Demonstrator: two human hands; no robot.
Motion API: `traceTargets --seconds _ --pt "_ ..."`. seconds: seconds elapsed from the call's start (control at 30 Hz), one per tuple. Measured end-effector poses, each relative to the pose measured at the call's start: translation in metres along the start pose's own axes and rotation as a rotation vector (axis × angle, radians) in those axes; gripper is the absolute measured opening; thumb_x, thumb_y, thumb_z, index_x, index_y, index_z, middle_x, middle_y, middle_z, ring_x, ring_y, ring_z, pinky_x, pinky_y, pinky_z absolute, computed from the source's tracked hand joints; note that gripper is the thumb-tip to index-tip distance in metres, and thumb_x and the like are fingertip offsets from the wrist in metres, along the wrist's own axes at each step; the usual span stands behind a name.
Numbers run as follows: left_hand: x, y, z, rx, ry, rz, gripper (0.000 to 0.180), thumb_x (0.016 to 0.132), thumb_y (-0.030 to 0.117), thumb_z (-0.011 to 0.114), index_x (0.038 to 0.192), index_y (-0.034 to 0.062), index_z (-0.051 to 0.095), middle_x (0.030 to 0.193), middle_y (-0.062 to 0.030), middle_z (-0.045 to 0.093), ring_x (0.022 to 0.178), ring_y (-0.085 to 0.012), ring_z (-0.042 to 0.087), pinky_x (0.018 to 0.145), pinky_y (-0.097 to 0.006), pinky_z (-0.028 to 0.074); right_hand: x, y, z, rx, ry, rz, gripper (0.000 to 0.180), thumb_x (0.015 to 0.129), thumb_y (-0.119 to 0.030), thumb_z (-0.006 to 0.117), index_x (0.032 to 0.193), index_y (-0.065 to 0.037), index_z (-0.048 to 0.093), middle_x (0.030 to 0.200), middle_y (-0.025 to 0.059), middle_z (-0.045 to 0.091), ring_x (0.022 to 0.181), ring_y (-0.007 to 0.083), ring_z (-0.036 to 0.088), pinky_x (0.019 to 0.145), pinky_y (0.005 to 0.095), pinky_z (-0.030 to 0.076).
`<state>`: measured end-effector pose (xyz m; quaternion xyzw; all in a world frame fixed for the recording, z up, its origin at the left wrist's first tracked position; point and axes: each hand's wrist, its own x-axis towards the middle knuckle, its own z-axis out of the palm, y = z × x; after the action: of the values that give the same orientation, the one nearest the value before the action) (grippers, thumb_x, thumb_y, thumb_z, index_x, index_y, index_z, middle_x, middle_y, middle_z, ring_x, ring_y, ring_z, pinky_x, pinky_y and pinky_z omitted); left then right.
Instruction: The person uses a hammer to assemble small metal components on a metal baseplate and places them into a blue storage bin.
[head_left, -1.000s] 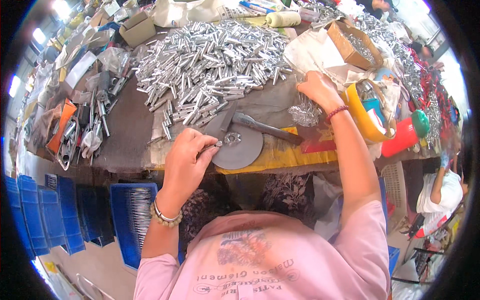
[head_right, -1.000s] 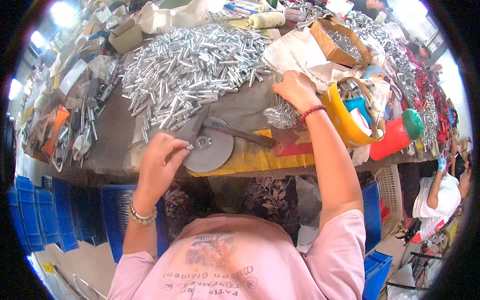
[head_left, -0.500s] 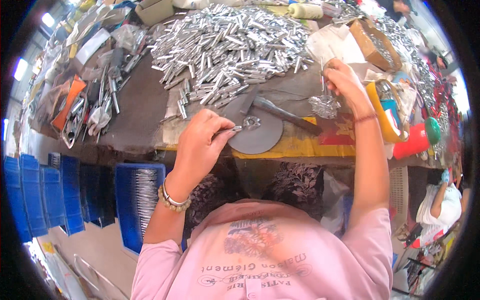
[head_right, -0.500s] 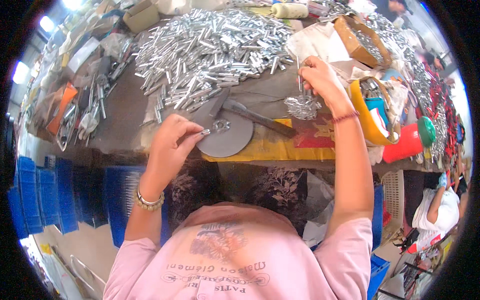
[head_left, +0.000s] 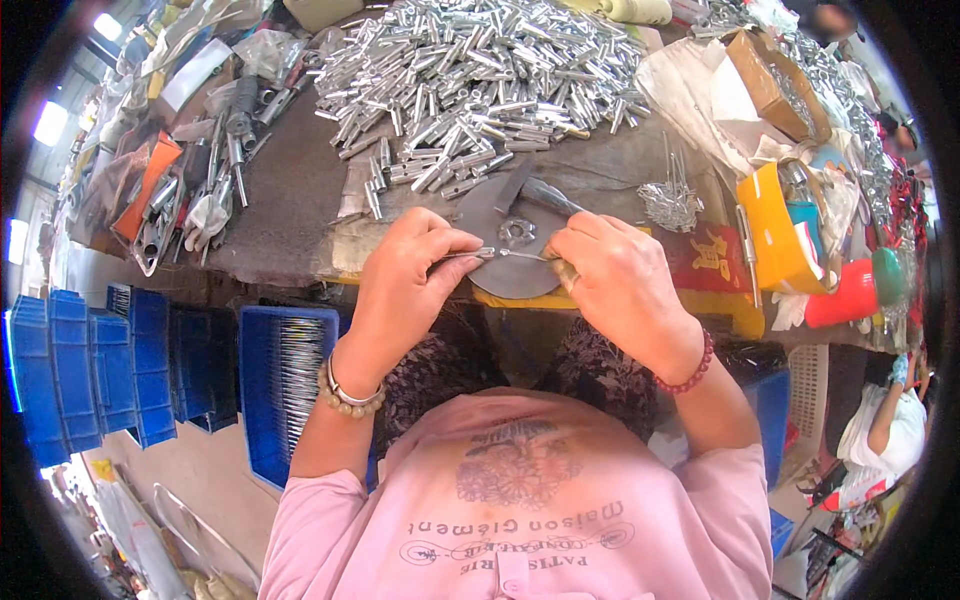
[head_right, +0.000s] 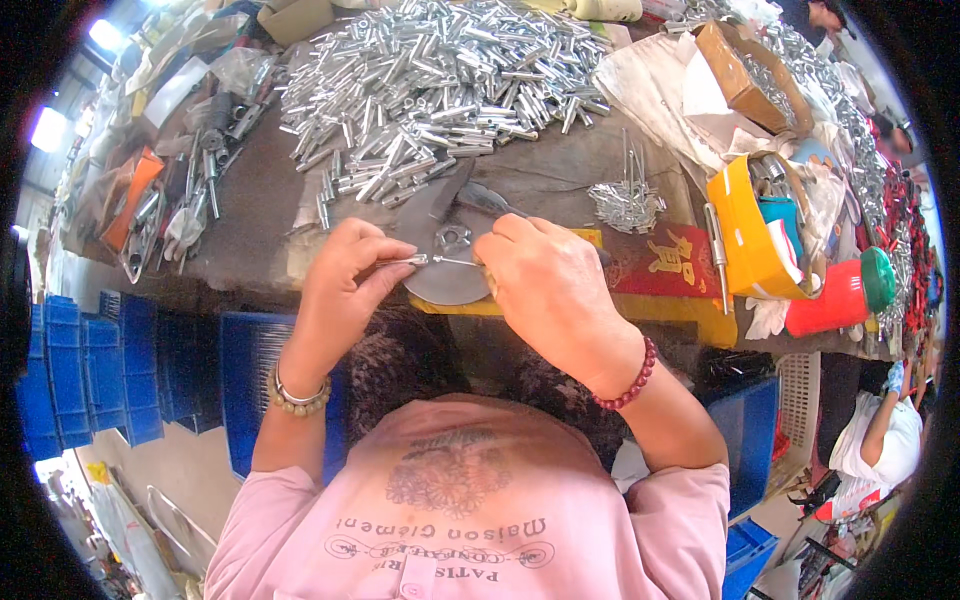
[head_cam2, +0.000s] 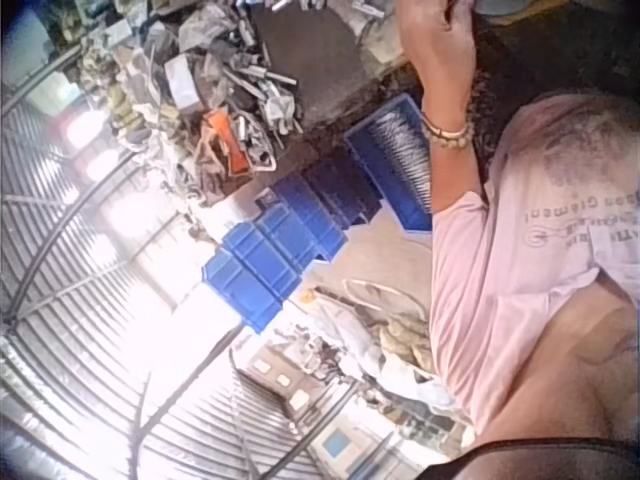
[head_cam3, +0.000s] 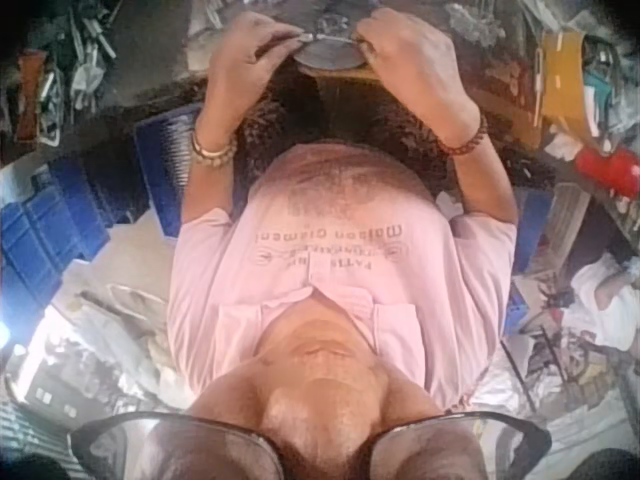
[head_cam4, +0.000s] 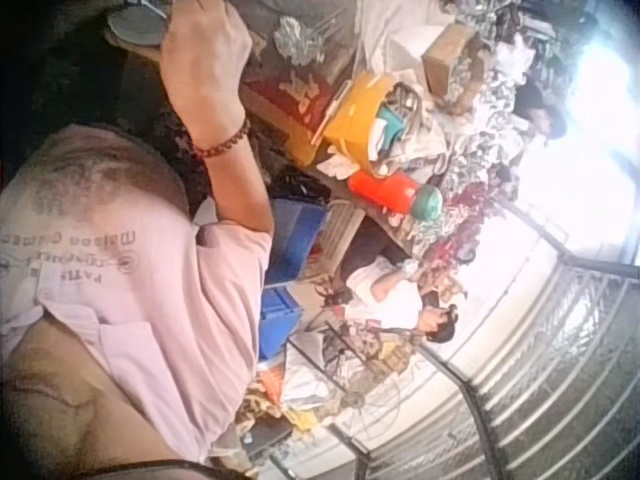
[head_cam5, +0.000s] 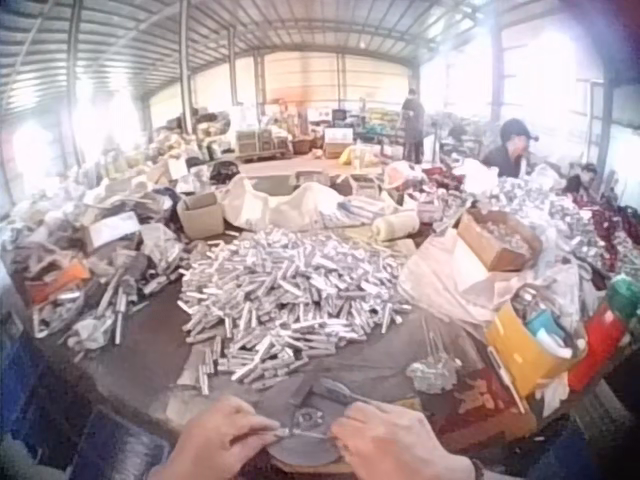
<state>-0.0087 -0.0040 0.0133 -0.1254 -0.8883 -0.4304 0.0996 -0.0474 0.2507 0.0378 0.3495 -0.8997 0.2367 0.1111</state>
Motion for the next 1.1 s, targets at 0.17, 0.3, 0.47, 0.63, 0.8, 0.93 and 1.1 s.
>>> traceTargets --seconds 0.17,0.3,0.47,0.63,0.8,0.93,1.1 --pt "-0.002 -0.003 0.003 0.025 0.030 0.038 0.018 0.089 0.004 0.082 0.108 0.0020 0.080 0.099 -0.0078 0.065 0.091 -0.0219 0.064 0.079 -0.032 0.051 -0.001 0.002 0.002 -0.028 0.046 -0.032 0.004 0.086 -0.004 0.070 0.088 -0.007 0.071 0.091 0.0095 0.066 0.089 0.0312 0.070 0.081 0.0448 0.058" --pt "-0.002 -0.006 0.007 0.006 0.078 0.054 0.017 0.087 0.008 0.085 0.104 0.0061 0.081 0.094 -0.0086 0.066 0.085 -0.0271 0.066 0.073 -0.037 0.053 -0.002 0.003 0.000 -0.029 0.037 -0.073 0.003 0.085 -0.005 0.071 0.088 -0.007 0.071 0.091 0.0092 0.066 0.089 0.0306 0.069 0.081 0.0441 0.057" --pt "-0.002 -0.007 0.007 0.003 0.089 0.060 0.018 0.087 0.008 0.086 0.104 0.0061 0.081 0.093 -0.0085 0.066 0.085 -0.0262 0.067 0.073 -0.036 0.053 0.000 0.004 -0.002 -0.007 0.026 -0.140 0.003 0.085 -0.006 0.071 0.088 -0.007 0.071 0.091 0.0088 0.065 0.090 0.0297 0.069 0.081 0.0433 0.057" --pt "-0.002 -0.006 0.007 -0.023 0.079 0.036 0.017 0.087 0.007 0.086 0.104 0.0059 0.082 0.093 -0.0082 0.066 0.085 -0.0246 0.066 0.074 -0.035 0.053 -0.001 0.005 0.001 -0.033 0.010 -0.164 0.006 0.085 -0.006 0.070 0.090 -0.006 0.071 0.092 0.0088 0.064 0.090 0.0292 0.068 0.082 0.0429 0.056" --pt "-0.002 -0.007 0.007 -0.034 0.070 0.026 0.018 0.087 0.006 0.086 0.104 0.0058 0.082 0.094 -0.0078 0.065 0.084 -0.0238 0.066 0.074 -0.034 0.053 0.000 0.005 0.005 -0.039 0.042 -0.189 0.008 0.084 -0.007 0.069 0.092 -0.006 0.071 0.092 0.0084 0.063 0.089 0.0289 0.067 0.082 0.0426 0.056" --pt "-0.001 -0.006 0.007 -0.062 0.034 0.033 0.018 0.087 0.002 0.083 0.105 0.0044 0.082 0.095 -0.0072 0.064 0.087 -0.0222 0.065 0.076 -0.032 0.051 0.000 0.006 0.010 -0.054 0.073 -0.220 0.008 0.083 -0.008 0.068 0.090 -0.008 0.071 0.092 0.0071 0.062 0.090 0.0273 0.066 0.081 0.0419 0.055" --pt "-0.001 0.001 0.002 -0.011 0.002 0.020 0.020 0.087 -0.001 0.081 0.107 0.0031 0.081 0.095 -0.0079 0.062 0.090 -0.0224 0.064 0.080 -0.031 0.050 -0.002 0.004 0.019 -0.054 0.120 -0.191 0.005 0.084 -0.009 0.068 0.088 -0.011 0.071 0.092 0.0056 0.061 0.092 0.0257 0.066 0.082 0.0413 0.055"
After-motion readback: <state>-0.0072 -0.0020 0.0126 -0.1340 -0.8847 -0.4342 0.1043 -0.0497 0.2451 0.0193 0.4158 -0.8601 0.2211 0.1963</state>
